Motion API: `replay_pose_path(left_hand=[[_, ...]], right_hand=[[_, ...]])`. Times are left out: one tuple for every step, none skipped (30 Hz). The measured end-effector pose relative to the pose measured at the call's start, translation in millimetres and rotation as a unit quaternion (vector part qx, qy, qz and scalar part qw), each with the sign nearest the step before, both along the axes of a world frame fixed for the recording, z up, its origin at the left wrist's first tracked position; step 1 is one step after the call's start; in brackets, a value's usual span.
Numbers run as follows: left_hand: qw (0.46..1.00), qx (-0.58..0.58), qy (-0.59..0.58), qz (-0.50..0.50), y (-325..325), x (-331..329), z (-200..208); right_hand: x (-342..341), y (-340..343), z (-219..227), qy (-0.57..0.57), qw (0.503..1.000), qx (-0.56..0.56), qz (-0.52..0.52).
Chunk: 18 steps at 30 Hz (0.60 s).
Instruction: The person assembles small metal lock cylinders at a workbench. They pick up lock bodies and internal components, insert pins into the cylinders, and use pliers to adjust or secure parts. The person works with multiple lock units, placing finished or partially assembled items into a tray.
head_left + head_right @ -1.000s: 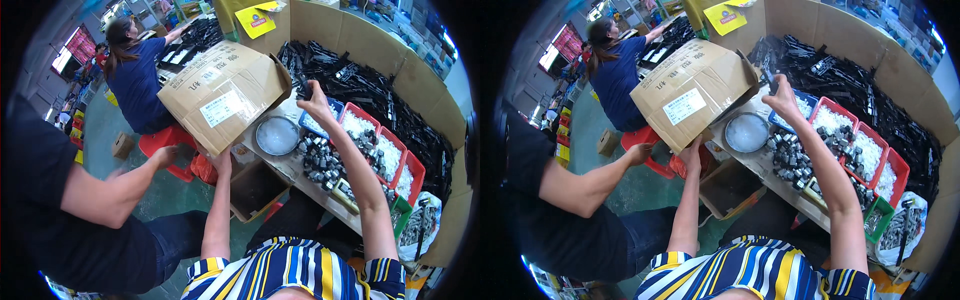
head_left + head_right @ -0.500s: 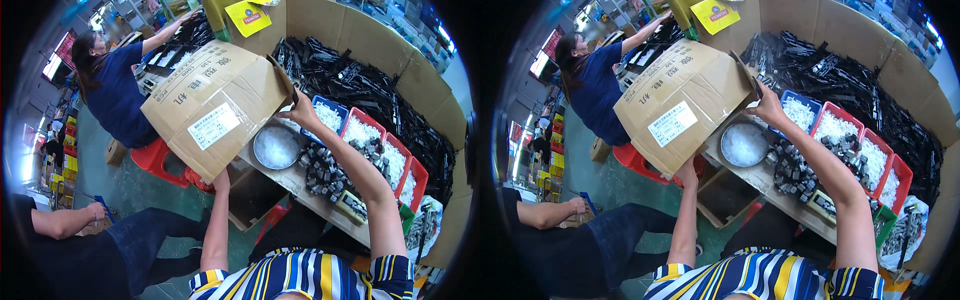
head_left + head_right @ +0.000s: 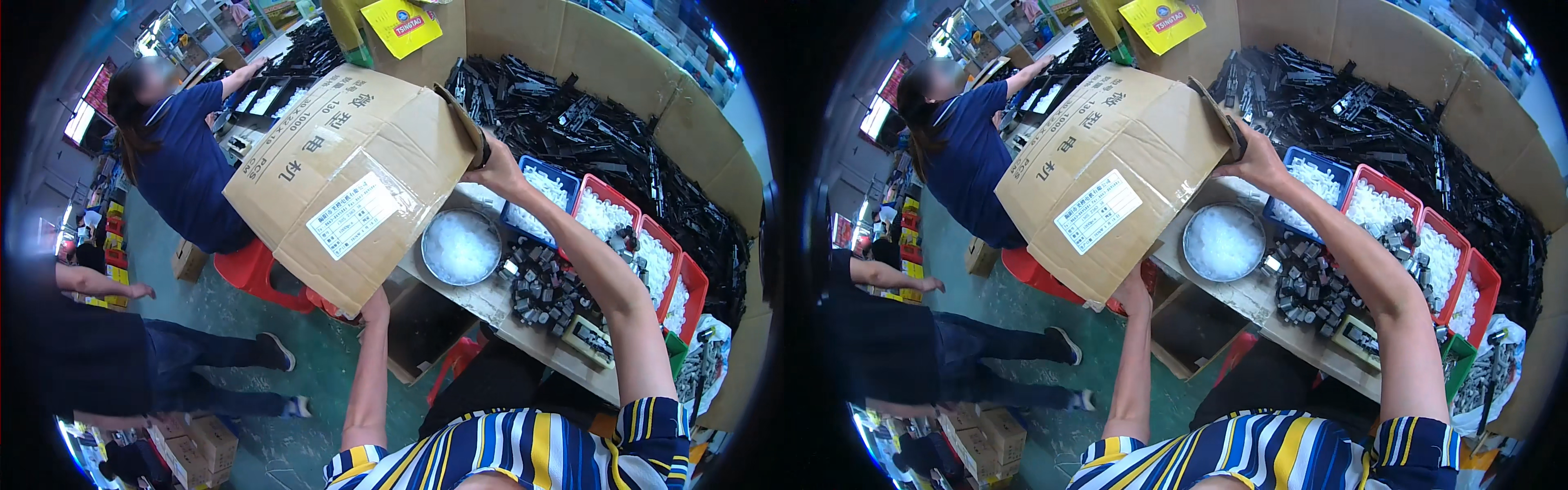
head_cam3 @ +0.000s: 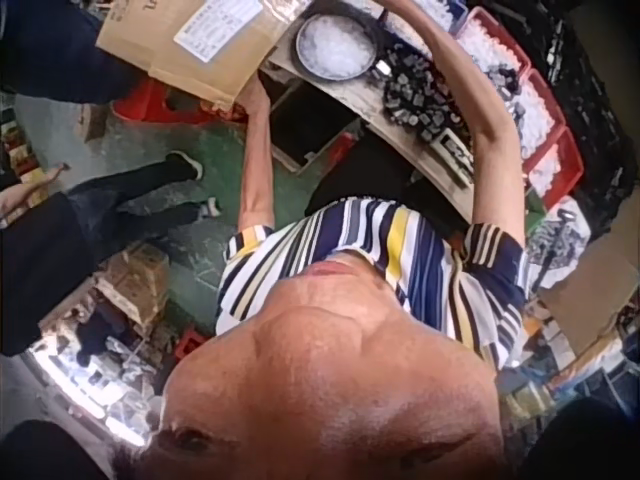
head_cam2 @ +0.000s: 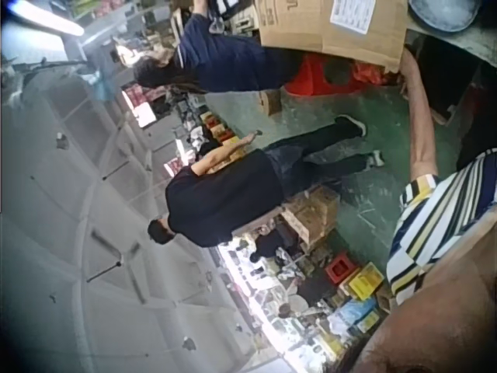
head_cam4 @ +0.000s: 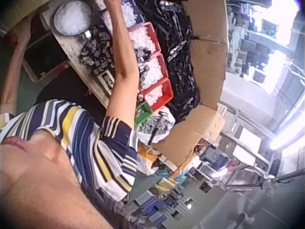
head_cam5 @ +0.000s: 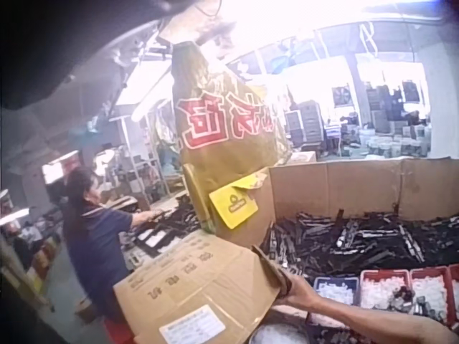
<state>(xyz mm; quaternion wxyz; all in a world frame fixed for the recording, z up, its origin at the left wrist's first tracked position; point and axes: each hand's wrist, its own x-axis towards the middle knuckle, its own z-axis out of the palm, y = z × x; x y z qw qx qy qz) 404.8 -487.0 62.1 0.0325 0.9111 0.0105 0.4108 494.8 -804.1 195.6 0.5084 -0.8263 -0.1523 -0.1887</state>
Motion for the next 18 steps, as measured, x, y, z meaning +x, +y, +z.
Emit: replay_pose_path(left_hand=[[0.979, -0.179, 0.092, -0.033, -17.4, -7.7, 21.0], [0.953, -0.264, 0.138, -0.05, -20.3, -8.9, 25.6], [0.92, -0.346, 0.178, -0.055, -22.3, -11.0, 30.1], [0.92, -0.343, 0.182, -0.054, -21.2, -10.2, 24.3], [0.911, -0.366, 0.178, -0.061, -21.4, -10.1, 19.2], [0.902, -0.39, 0.173, -0.068, -23.3, -8.6, 14.2], [0.88, -0.438, 0.162, -0.082, -30.2, -6.9, 16.4], [0.868, -0.46, 0.161, -0.091, -33.0, -6.3, 20.8], [0.856, -0.482, 0.159, -0.099, -35.0, -5.7, 24.8], [0.855, -0.48, 0.17, -0.104, -36.4, -7.0, 31.8], [0.853, -0.48, 0.171, -0.115, -34.9, -7.2, 31.5], [0.851, -0.481, 0.169, -0.128, -34.2, -4.6, 32.2], [0.848, -0.485, 0.158, -0.143, -24.9, 1.7, 17.8], [0.83, -0.517, 0.144, -0.151, -30.6, -3.8, 29.9], [0.811, -0.548, 0.126, -0.16, -37.2, -6.8, 43.5], [0.792, -0.578, 0.105, -0.167, -41.1, -12.6, 59.2], [0.778, -0.596, 0.091, -0.178, -42.4, -12.7, 65.5], [0.777, -0.597, 0.079, -0.181, -37.5, -16.1, 67.4]], right_hand=[[2.9, -6.0, -0.6, -0.005, 1.0, -0.005, -0.006], [6.8, -5.2, 2.2, -0.012, 1.0, -0.01, -0.004], [9.7, -4.6, 4.6, -0.001, 1.0, 0.0, 0.019], [12.7, -5.7, 4.3, 0.007, 1.0, 0.004, 0.029], [17.7, -7.7, 4.0, 0.016, 0.999, 0.008, 0.039], [22.5, -9.8, 4.5, 0.025, 0.998, 0.013, 0.049], [25.9, -11.7, 6.6, 0.022, 0.999, -0.005, 0.043], [26.9, -12.0, 7.0, 0.034, 0.998, -0.002, 0.044], [26.7, -13.0, 7.1, 0.046, 0.998, 0.001, 0.045], [25.2, -15.6, 8.5, 0.059, 0.997, 0.003, 0.044], [28.0, -20.8, 7.1, 0.046, 0.999, -0.016, 0.025], [36.3, -27.3, 4.5, 0.032, 0.999, -0.035, 0.004], [42.0, -31.3, -2.6, 0.021, 0.998, -0.052, -0.013], [30.5, -33.8, -6.2, 0.017, 0.997, -0.07, -0.037], [20.0, -43.6, -5.1, 0.024, 0.994, -0.085, -0.062], [4.3, -45.8, 5.4, 0.032, 0.991, -0.099, -0.084], [-13.1, -50.3, 17.1, 0.04, 0.987, -0.114, -0.109], [-32.3, -51.5, 31.5, 0.081, 0.983, -0.126, -0.107]])
